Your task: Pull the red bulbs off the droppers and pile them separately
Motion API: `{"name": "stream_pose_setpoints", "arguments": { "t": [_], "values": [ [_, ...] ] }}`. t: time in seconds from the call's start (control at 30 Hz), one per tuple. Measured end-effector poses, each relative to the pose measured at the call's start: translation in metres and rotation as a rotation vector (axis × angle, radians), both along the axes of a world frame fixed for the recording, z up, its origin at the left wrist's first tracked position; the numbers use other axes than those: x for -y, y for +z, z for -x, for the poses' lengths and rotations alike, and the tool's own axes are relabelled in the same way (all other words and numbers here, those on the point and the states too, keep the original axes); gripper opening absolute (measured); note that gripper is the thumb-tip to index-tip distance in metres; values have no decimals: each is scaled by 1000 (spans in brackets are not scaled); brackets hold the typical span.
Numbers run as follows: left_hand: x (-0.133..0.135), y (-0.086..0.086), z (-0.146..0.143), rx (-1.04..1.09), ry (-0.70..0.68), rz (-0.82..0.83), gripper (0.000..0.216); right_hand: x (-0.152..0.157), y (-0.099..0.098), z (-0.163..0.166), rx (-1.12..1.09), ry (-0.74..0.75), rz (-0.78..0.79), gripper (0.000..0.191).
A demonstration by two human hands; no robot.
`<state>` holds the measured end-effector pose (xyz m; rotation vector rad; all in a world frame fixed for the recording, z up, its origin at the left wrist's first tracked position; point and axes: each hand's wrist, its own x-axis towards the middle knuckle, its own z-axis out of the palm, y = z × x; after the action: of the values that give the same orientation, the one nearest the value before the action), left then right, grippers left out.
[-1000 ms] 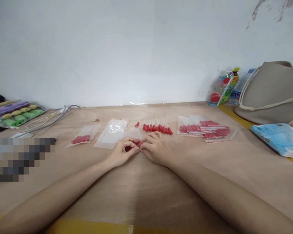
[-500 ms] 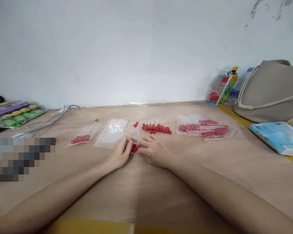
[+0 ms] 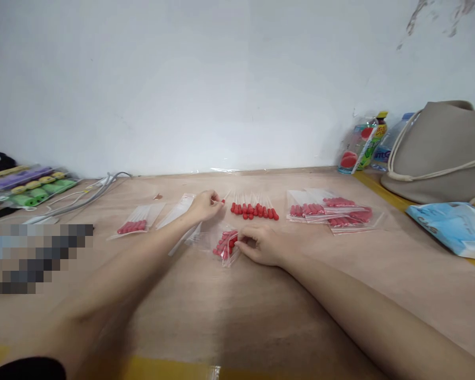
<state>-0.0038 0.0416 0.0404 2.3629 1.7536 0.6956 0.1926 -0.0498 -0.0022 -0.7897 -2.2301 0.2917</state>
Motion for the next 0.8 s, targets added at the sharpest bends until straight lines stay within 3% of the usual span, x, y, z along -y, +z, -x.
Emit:
{"name": "stream_pose_setpoints", "arguments": {
  "t": [0.13, 0.3, 0.47, 0.63, 0.73, 0.8],
  "values": [
    [-29, -2, -19, -68, 45, 98, 13, -5, -3, 1, -18, -27, -1, 10],
    [-23, 7, -24, -124, -35, 179, 9, -8, -3, -2, -44, -11, 10, 13],
    [5, 14, 28, -205, -91, 44, 21, -9, -4, -2, -72, -18, 51, 21],
    [16, -12, 96, -292, -184, -4, 34, -14, -5, 0, -131, -40, 113, 27],
    [6, -23, 112, -309, -138, -68, 35, -18, -7, 3, -116, -48, 127, 29],
    [3, -21, 109, -299, -87, -121, 36, -21, -9, 5, -98, -49, 94, 31]
  ]
}}
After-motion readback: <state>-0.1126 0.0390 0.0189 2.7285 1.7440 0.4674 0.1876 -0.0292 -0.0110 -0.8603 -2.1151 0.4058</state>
